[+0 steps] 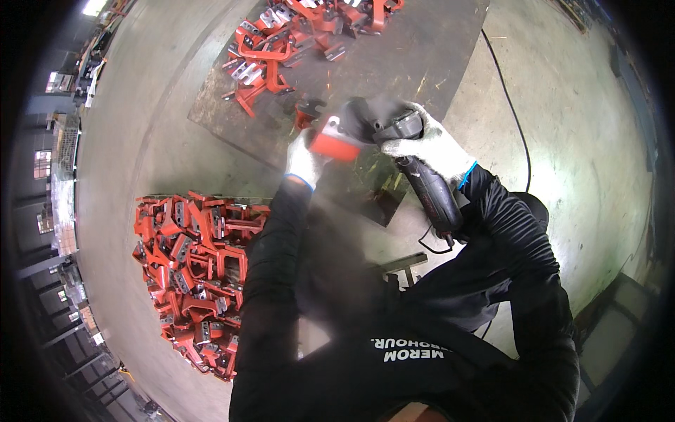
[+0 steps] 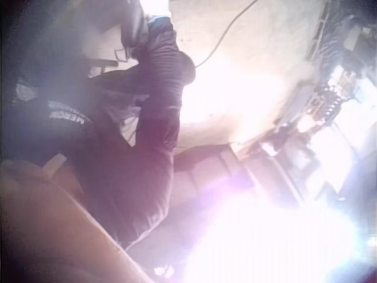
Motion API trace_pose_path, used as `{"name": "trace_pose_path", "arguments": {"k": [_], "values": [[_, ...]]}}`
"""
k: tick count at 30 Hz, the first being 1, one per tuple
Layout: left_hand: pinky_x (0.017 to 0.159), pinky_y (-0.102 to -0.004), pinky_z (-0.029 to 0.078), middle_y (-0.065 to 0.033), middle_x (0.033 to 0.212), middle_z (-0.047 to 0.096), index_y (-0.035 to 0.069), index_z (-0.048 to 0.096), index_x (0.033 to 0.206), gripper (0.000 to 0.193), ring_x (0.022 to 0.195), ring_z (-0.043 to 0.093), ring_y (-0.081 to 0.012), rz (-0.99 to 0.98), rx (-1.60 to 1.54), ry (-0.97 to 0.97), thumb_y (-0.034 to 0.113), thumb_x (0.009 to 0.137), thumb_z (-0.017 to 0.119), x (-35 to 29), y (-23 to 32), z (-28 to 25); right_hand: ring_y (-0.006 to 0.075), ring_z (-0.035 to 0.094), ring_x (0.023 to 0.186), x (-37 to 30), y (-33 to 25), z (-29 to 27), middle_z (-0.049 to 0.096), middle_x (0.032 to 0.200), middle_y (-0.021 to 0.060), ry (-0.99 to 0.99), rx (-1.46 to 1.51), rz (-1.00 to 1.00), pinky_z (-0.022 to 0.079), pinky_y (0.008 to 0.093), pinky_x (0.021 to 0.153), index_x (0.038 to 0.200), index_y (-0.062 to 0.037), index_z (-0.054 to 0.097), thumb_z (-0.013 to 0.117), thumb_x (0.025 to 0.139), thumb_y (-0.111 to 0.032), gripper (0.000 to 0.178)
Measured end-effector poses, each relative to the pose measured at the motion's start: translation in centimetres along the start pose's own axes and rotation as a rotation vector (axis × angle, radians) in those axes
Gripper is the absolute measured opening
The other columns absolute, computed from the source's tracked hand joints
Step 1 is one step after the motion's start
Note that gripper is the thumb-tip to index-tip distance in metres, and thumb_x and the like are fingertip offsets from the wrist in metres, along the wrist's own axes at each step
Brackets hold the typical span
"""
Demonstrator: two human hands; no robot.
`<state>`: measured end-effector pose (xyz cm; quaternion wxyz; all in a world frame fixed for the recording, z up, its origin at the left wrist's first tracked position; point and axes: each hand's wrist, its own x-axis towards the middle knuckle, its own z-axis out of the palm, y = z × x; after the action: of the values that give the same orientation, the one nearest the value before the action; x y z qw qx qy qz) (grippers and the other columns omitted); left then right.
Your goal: The person uses an angle grinder to smooth the edges of red metal parts. They pick up each part from a pile, grind it, and place it on a nearby table, repeating this process throughout the clip.
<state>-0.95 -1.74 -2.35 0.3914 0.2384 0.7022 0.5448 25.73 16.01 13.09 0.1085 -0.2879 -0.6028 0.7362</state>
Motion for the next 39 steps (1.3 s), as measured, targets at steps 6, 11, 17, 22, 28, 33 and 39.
{"name": "trace_pose_path", "arguments": {"k": [6, 11, 17, 22, 28, 33, 39], "values": [[0.085, -0.0383, 0.057, -0.0119, 0.108, 0.072, -0.002, 0.064, 0.117, 0.035, 0.100, 0.070, -0.0217, -0.184, -0.801, -0.075, 0.007, 0.086, 0.077, -1.3, 3.8, 0.6, 0.0164, 0.067, 0.100, -1.1, -0.2, -1.0, 0.068, 0.119, 0.0095, 0.033, 0.119, 0.175, 0.055, 0.0308, 0.089, 0.154, -0.0006, 0.035, 0.091, 0.075, -0.015, 0.097], [0.098, -0.0553, 0.055, -0.0141, 0.120, 0.067, 0.005, 0.062, 0.123, 0.032, 0.110, 0.067, -0.0306, -0.276, -0.878, 0.130, 0.026, 0.106, 0.046, -1.5, 6.1, 1.9, 0.0185, 0.064, 0.109, -1.6, -0.8, -1.0, 0.067, 0.121, 0.0101, 0.088, -0.012, 0.143, 0.052, 0.0332, 0.098, 0.152, -0.0011, 0.039, 0.094, 0.072, -0.020, 0.098], [0.094, -0.0508, 0.059, -0.0135, 0.121, 0.067, 0.006, 0.062, 0.124, 0.029, 0.108, 0.067, -0.0303, -0.304, -0.945, 0.126, 0.024, 0.106, 0.048, 0.1, 3.4, 4.2, 0.0219, 0.060, 0.121, -0.6, 0.4, 0.9, 0.064, 0.128, 0.0141, 0.211, -0.313, -0.215, 0.047, 0.0350, 0.107, 0.150, -0.0043, 0.044, 0.095, 0.071, -0.026, 0.096], [0.099, -0.0486, 0.055, -0.0087, 0.126, 0.066, 0.012, 0.062, 0.129, 0.031, 0.115, 0.064, -0.0263, 0.070, -0.127, -0.067, 0.027, 0.107, 0.046, 0.3, -0.2, 3.9, 0.0238, 0.061, 0.126, 0.1, -0.9, 2.8, 0.064, 0.135, 0.0176, 0.186, -0.473, -0.312, 0.047, 0.0371, 0.108, 0.149, -0.0056, 0.044, 0.095, 0.071, -0.033, 0.098], [0.101, -0.0451, 0.053, -0.0060, 0.129, 0.065, 0.013, 0.062, 0.130, 0.032, 0.119, 0.062, -0.0236, -0.077, -0.284, -0.117, 0.028, 0.107, 0.046, -0.9, 2.6, 5.6, 0.0248, 0.064, 0.123, 0.6, -0.4, 3.1, 0.066, 0.131, 0.0168, 0.172, -0.449, -0.337, 0.050, 0.0372, 0.106, 0.149, -0.0084, 0.045, 0.094, 0.071, -0.034, 0.095], [0.100, -0.0470, 0.055, -0.0081, 0.127, 0.065, 0.012, 0.061, 0.130, 0.031, 0.118, 0.063, -0.0254, 0.289, 0.372, -0.142, 0.027, 0.106, 0.046, 1.3, -2.8, 3.0, 0.0246, 0.065, 0.122, 0.5, -0.2, 3.4, 0.067, 0.130, 0.0167, 0.178, -0.493, -0.256, 0.050, 0.0368, 0.105, 0.147, -0.0084, 0.047, 0.095, 0.069, -0.032, 0.095], [0.096, -0.0493, 0.058, -0.0116, 0.123, 0.065, 0.009, 0.061, 0.126, 0.028, 0.113, 0.065, -0.0288, 0.325, 0.019, -0.124, 0.025, 0.106, 0.049, -0.2, -0.6, 3.0, 0.0243, 0.065, 0.122, 0.4, 1.5, 2.1, 0.067, 0.130, 0.0166, 0.113, -0.408, -0.255, 0.050, 0.0365, 0.106, 0.147, -0.0077, 0.048, 0.095, 0.067, -0.030, 0.095]]}}
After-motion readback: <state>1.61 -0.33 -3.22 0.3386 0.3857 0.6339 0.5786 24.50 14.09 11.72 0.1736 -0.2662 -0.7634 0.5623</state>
